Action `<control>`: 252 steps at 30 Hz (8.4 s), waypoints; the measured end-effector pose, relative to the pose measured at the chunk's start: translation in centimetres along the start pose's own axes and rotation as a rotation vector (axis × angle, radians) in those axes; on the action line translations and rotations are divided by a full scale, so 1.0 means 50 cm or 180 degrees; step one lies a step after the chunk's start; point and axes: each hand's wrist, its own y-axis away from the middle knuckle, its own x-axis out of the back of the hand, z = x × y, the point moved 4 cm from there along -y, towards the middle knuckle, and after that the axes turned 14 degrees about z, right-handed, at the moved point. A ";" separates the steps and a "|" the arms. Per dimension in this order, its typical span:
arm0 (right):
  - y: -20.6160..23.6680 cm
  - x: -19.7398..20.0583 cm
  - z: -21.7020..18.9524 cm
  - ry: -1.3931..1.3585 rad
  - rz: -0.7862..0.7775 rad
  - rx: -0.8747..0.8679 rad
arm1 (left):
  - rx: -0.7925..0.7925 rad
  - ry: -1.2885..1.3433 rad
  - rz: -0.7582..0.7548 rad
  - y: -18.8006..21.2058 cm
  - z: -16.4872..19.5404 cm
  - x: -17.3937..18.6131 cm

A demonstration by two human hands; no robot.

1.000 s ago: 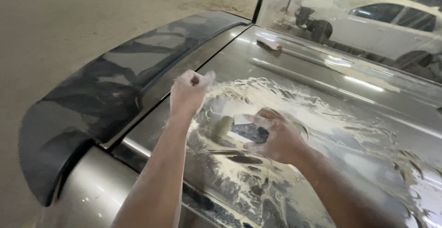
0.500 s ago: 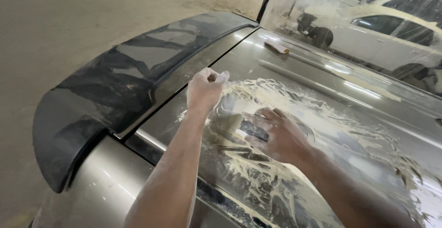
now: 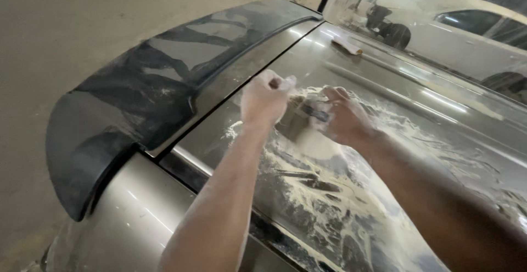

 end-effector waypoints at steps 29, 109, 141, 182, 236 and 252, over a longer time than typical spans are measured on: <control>0.043 0.034 -0.084 -0.0097 -0.0129 -0.0621 | 0.0013 0.0180 0.0075 0.000 0.011 0.007; 0.030 -0.016 -0.062 0.0142 -0.0180 0.0096 | -0.0909 -0.0119 -0.0254 0.039 -0.003 -0.075; 0.048 -0.008 -0.057 -0.0129 0.0196 0.0309 | -0.0474 0.0056 -0.0301 0.031 -0.006 -0.061; 0.109 0.027 -0.096 -0.0714 0.0329 -0.0048 | -0.0656 0.0485 -0.0015 0.022 -0.013 -0.044; 0.106 0.022 -0.007 0.0315 0.0453 0.0455 | -0.0499 0.0118 -0.0553 0.041 -0.002 -0.077; 0.120 0.063 -0.083 0.0115 0.0110 0.0593 | -0.0708 0.0181 -0.0522 0.056 0.006 -0.088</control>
